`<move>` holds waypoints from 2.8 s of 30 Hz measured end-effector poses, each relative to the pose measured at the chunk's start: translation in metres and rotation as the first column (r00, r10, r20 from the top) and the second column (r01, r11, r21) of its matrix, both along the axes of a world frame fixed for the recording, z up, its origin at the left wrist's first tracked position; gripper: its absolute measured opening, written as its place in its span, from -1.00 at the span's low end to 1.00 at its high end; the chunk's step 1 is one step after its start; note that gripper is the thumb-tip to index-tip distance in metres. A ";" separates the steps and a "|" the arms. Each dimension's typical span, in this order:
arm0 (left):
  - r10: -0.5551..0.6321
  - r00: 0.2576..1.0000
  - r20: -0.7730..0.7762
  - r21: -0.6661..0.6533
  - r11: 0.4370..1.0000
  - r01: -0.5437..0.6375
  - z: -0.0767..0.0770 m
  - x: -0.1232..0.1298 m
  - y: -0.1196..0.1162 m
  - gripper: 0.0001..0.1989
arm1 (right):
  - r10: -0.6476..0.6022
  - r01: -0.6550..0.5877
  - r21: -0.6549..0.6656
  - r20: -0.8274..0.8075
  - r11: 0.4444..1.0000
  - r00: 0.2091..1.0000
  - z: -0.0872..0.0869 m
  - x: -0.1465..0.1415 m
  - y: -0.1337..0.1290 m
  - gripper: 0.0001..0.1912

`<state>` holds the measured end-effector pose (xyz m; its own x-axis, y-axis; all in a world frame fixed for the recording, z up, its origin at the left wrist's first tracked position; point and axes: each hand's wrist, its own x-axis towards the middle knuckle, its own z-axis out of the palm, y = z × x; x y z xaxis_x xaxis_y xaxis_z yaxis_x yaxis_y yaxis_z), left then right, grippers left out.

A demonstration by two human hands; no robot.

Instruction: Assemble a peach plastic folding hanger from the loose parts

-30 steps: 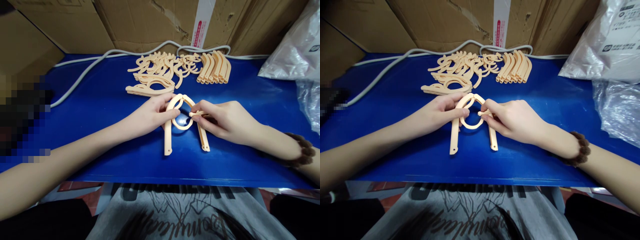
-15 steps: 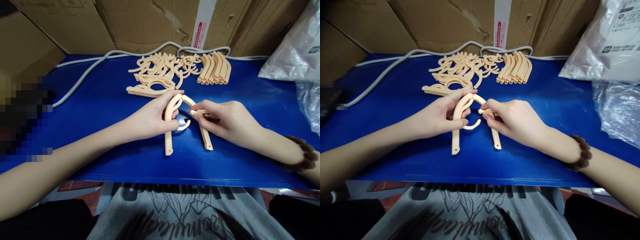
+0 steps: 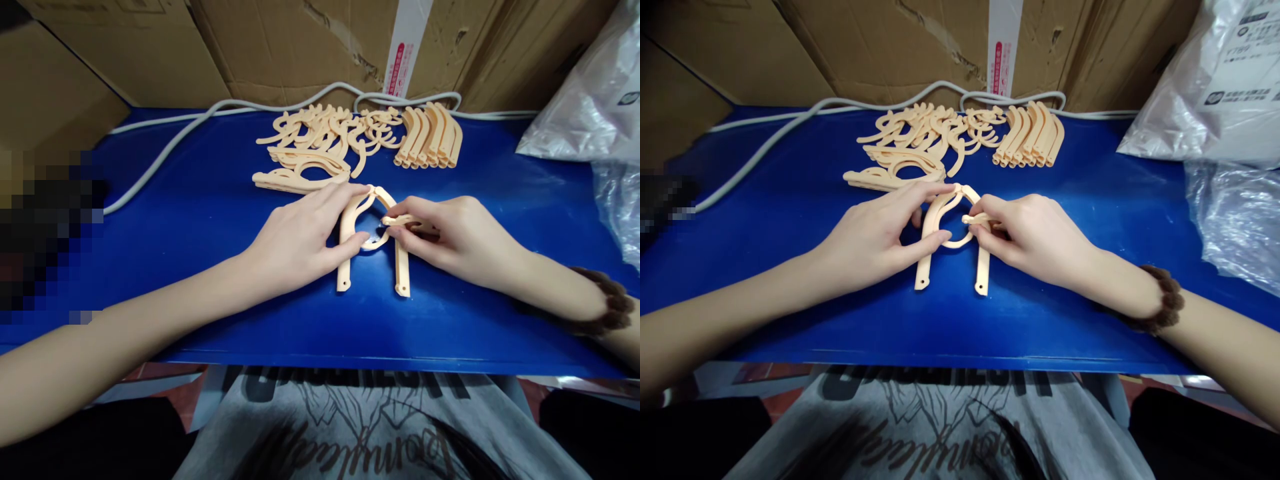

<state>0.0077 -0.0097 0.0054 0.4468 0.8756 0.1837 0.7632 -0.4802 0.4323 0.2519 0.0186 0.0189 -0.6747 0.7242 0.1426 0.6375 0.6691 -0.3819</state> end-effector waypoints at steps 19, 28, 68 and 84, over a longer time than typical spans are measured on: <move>-0.234 0.965 -0.119 0.103 0.964 0.247 -0.007 -0.005 0.009 -0.56 | 0.123 -0.129 0.044 0.112 0.991 0.986 0.000 0.001 0.003 -0.77; -0.238 0.964 -0.115 0.123 0.960 0.252 -0.008 -0.005 0.009 -0.56 | 0.163 -0.169 0.039 0.135 0.985 0.977 0.001 0.000 0.004 -0.75; -0.246 0.963 -0.106 0.115 0.959 0.258 -0.008 -0.005 0.009 -0.56 | 0.172 -0.197 0.098 0.214 0.976 0.962 -0.001 0.002 0.004 -0.64; -0.256 0.958 -0.127 0.140 0.952 0.273 -0.009 -0.006 0.009 -0.53 | 0.176 -0.198 0.084 0.215 0.977 0.961 -0.003 0.003 0.005 -0.60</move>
<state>0.0022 -0.0003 -0.0033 0.6826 0.6882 0.2458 0.6374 -0.7253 0.2601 0.2548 0.0236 0.0163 -0.8192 0.5710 0.0539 0.5548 0.8127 -0.1783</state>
